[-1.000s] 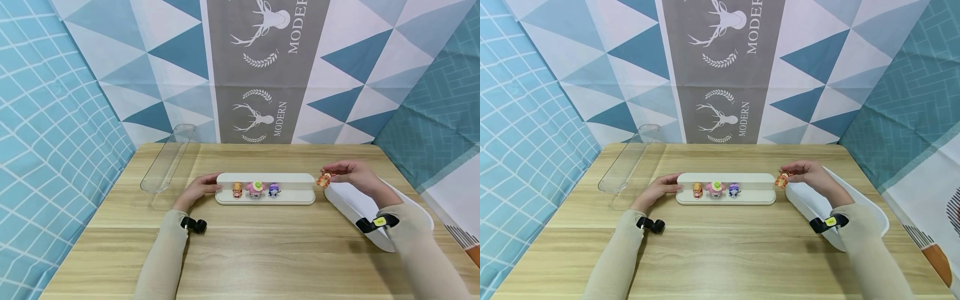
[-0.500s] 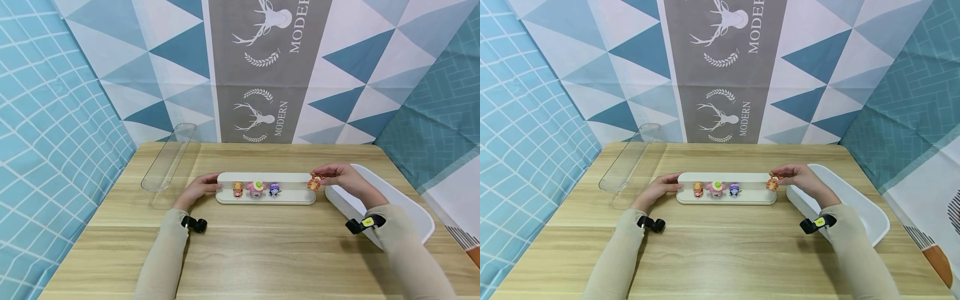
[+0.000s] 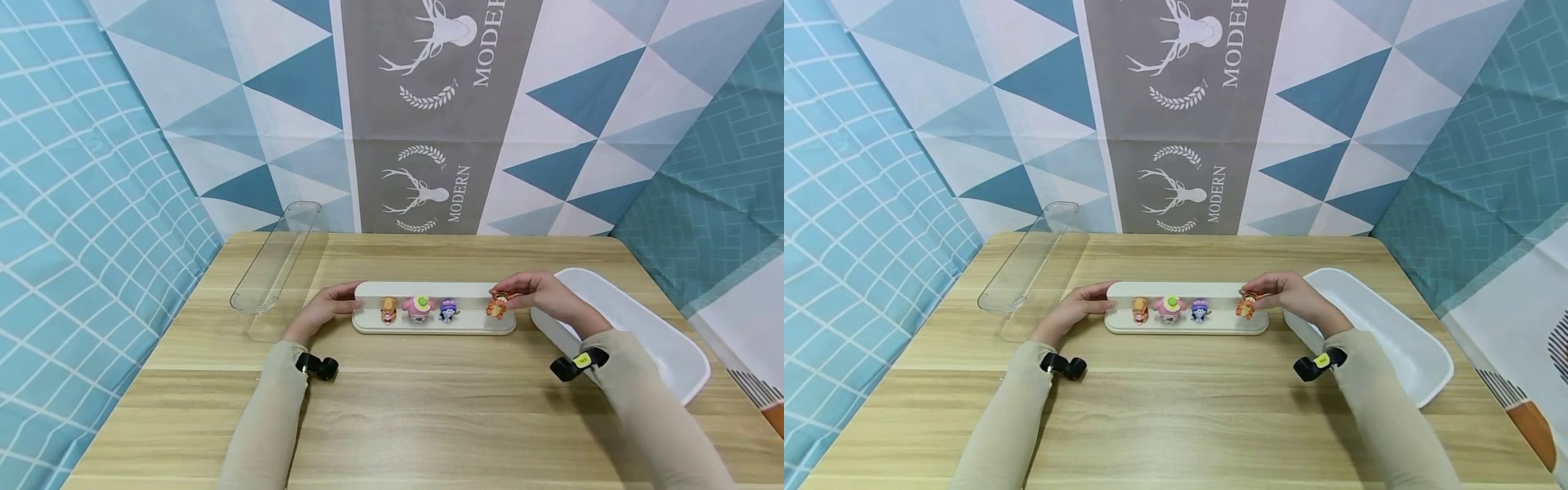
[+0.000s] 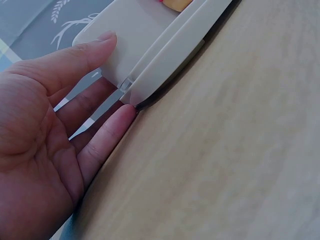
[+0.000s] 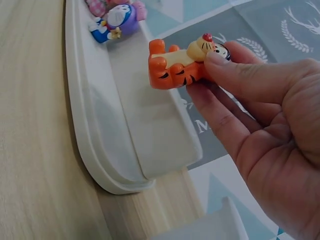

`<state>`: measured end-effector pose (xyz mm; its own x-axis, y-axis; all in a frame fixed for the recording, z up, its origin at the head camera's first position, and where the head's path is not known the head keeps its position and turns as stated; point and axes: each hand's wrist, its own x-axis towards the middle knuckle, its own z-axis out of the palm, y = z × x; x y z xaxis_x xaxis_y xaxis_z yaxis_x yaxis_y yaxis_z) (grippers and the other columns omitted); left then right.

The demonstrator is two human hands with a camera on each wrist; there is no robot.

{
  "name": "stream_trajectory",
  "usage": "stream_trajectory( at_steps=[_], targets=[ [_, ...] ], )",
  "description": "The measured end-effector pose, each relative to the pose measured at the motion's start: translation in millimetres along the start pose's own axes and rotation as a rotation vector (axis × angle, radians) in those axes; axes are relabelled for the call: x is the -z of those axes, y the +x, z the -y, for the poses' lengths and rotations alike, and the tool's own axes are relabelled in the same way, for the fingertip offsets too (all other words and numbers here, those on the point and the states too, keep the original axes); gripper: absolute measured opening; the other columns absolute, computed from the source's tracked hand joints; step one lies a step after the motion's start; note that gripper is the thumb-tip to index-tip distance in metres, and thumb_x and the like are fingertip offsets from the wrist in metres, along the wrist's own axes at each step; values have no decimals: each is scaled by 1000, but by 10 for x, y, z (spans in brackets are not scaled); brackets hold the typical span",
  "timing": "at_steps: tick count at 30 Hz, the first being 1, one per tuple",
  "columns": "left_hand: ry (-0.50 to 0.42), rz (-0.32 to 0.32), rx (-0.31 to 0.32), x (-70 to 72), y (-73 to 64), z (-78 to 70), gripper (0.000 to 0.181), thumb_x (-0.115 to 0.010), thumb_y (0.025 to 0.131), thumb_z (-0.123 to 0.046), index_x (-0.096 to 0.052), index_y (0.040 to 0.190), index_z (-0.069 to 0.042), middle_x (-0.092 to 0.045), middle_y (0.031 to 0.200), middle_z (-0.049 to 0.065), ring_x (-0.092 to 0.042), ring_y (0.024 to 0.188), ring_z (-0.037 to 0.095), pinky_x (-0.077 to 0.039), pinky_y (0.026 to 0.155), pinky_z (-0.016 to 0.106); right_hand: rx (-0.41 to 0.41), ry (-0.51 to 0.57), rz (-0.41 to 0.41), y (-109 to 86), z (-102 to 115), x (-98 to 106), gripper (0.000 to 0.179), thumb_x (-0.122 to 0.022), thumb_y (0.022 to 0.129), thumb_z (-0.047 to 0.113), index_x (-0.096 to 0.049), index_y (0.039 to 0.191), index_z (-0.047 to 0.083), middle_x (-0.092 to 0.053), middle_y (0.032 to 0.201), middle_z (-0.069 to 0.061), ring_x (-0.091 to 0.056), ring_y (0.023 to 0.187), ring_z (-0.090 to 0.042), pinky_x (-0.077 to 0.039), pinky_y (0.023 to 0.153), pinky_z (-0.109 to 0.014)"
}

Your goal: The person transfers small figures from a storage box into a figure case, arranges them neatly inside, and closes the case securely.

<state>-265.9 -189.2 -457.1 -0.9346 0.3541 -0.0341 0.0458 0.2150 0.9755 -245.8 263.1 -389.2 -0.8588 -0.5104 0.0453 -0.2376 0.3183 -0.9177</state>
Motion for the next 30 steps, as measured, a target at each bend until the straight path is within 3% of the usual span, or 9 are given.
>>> stream_trajectory(
  at_steps=[3,7,15,21,30],
  targets=[
    [0,0,-1,2,4,1,56,-70,92,-8,-52,144,-4,-53,143,16,-48,129,28,-36,107,42,5,23,22,46,-21,-32,35,-70,85,-10,-63,119,-16,-71,114,-15,-68,100,-8,-55,82,-27],
    [-6,3,-1,-5,-8,-1,56,-70,92,-8,-52,145,-4,-54,143,16,-49,128,28,-37,107,40,-14,34,43,97,-32,-76,36,-70,84,-11,-63,119,-15,-69,116,-20,-67,101,-9,-55,83,-28],
    [0,-4,-1,0,-4,0,56,-71,92,-10,-52,144,-5,-54,142,16,-49,127,27,-38,106,39,3,13,50,167,-49,-160,34,-70,83,-13,-65,117,-14,-70,115,-20,-68,99,-9,-56,81,-28],
    [5,-3,-4,3,0,6,55,-71,92,-8,-53,144,-4,-55,141,16,-51,125,27,-41,102,35,13,-17,54,203,-57,-205,33,-69,82,-17,-66,114,-14,-67,116,-26,-67,98,-8,-55,82,-26],
    [8,-6,-2,0,5,5,55,-71,91,-8,-53,143,-4,-55,142,16,-50,126,28,-40,104,37,6,-78,59,225,-41,-270,32,-70,82,-16,-69,113,-11,-68,114,-25,-68,96,-10,-55,81,-27]
  ],
)
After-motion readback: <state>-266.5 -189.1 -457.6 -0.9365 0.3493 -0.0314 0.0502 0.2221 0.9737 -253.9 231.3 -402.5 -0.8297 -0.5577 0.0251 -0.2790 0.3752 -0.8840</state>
